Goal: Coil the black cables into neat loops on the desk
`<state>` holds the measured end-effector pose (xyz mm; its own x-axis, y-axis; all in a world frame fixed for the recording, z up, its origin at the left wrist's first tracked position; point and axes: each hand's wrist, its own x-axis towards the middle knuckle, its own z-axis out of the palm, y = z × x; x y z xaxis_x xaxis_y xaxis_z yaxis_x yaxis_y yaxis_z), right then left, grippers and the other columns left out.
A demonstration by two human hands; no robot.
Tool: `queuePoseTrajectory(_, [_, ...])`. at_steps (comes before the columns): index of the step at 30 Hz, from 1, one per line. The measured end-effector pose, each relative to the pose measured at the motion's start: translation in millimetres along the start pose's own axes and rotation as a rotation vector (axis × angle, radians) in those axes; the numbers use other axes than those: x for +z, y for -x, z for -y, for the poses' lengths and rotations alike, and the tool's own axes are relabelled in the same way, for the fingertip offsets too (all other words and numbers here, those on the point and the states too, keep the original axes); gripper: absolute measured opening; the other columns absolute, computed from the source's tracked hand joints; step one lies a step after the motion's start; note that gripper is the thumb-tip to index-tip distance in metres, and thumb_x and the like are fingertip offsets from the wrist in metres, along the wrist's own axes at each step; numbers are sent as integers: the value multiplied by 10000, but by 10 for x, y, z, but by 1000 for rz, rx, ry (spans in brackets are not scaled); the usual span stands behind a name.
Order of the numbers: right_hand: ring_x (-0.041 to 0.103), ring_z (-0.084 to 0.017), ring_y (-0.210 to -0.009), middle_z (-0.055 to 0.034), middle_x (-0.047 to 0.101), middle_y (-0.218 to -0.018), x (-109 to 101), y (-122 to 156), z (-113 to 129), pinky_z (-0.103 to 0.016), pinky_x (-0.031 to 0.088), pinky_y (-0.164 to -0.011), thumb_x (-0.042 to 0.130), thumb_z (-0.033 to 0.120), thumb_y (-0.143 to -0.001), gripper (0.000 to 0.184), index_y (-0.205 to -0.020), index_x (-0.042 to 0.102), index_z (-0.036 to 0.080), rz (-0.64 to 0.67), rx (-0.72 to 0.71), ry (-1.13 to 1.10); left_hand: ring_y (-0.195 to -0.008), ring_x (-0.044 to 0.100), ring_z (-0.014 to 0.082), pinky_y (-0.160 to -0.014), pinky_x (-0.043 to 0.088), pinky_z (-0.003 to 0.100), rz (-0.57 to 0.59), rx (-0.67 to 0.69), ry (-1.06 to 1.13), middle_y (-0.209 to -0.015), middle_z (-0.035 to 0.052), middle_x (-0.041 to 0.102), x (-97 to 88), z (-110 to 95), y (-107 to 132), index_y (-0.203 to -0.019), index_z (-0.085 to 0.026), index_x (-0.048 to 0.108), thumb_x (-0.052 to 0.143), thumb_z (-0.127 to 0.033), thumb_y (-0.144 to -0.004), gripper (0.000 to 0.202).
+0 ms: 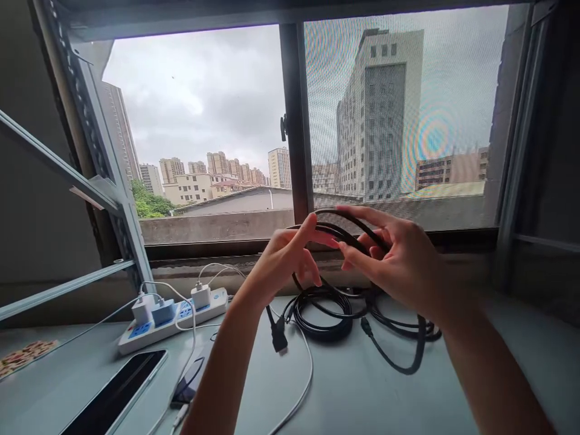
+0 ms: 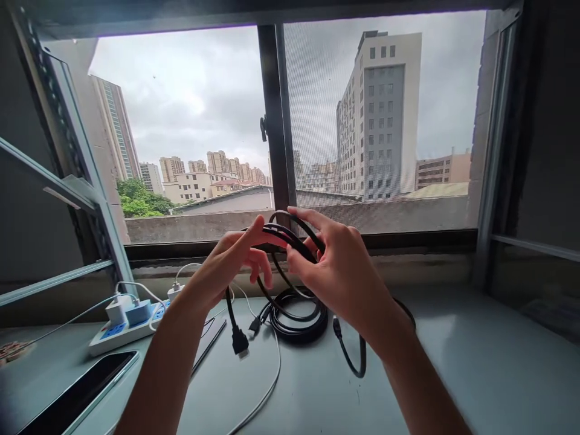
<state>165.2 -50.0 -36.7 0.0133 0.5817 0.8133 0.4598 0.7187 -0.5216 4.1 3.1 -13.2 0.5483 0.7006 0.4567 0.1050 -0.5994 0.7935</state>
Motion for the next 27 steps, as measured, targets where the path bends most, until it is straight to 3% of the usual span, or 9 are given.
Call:
queuePoseTrajectory(4, [503, -83, -416, 29, 632, -589, 17, -46, -63, -127, 360, -337, 661, 156, -796, 328, -1121, 660, 196, -116, -8, 13, -348, 499, 80, -363, 318, 220, -319, 149, -94, -634, 48, 668, -63, 27, -29, -741, -161, 712, 516, -518, -829, 416])
queuePoseTrajectory(6, [487, -76, -397, 24, 642, -597, 25, -43, -60, -132, 362, -338, 680, 153, -785, 312, -1094, 677, 196, -186, -21, 6, -425, 532, 81, -412, 366, 215, -550, 269, -184, -707, 36, 678, -96, 31, -41, -800, -185, 712, 596, -494, -783, 331])
queuePoseTrajectory(8, [437, -65, -356, 22, 644, -593, 30, -22, -22, -138, 335, -313, 694, 162, -783, 297, -1078, 688, 198, -255, -37, -5, -584, 586, 104, -500, 419, 212, -683, 355, -308, -832, 34, 679, -129, 45, -56, -940, -216, 696, 690, -477, -702, 353])
queuePoseTrajectory(10, [402, -62, -333, 18, 651, -607, 31, 9, 40, -146, 302, -288, 690, 177, -797, 282, -1078, 690, 207, -300, -56, -36, -731, 606, 134, -585, 451, 221, -634, 367, -367, -923, 35, 669, -152, 84, -81, -1067, -241, 653, 754, -461, -628, 501])
queuePoseTrajectory(12, [425, -71, -345, 15, 659, -637, 33, 37, 103, -158, 298, -286, 684, 178, -807, 262, -1065, 695, 220, -344, -79, -68, -774, 612, 152, -632, 467, 239, -489, 317, -296, -903, 37, 673, -154, 149, -117, -1056, -234, 655, 759, -454, -622, 497])
queuePoseTrajectory(15, [501, -99, -389, 13, 664, -676, 36, 52, 136, -180, 325, -297, 684, 182, -816, 244, -1054, 695, 236, -485, -141, -115, -692, 613, 149, -634, 475, 261, -373, 205, -109, -748, 39, 677, -95, 252, -178, -803, -193, 703, 687, -448, -708, 273])
queuePoseTrajectory(20, [617, -194, -502, 18, 641, -633, 15, 11, 38, -242, 414, -344, 707, 226, -815, 247, -1059, 682, 255, -704, -334, -159, -611, 591, 123, -612, 457, 246, -373, 114, 144, -656, 42, 659, 82, 276, -209, -577, -168, 653, 568, -437, -796, 357])
queuePoseTrajectory(24, [580, -181, -423, 34, 586, -536, -55, -16, -29, -241, 427, -334, 701, 262, -813, 242, -1054, 681, 251, -667, -332, -31, -500, 570, 103, -505, 428, 224, -305, 51, 473, -488, -1, 545, 126, 203, -168, -398, -186, 418, 540, -407, -802, 476])
queuePoseTrajectory(27, [550, -144, -392, 45, 572, -530, -124, -41, -97, -196, 423, -319, 731, 257, -768, 327, -1088, 669, 230, -493, -206, 64, -298, 414, 74, -333, 282, 220, -300, 2, 562, -335, -54, 323, 102, 170, -134, -383, -203, 271, 553, -463, -788, 558])
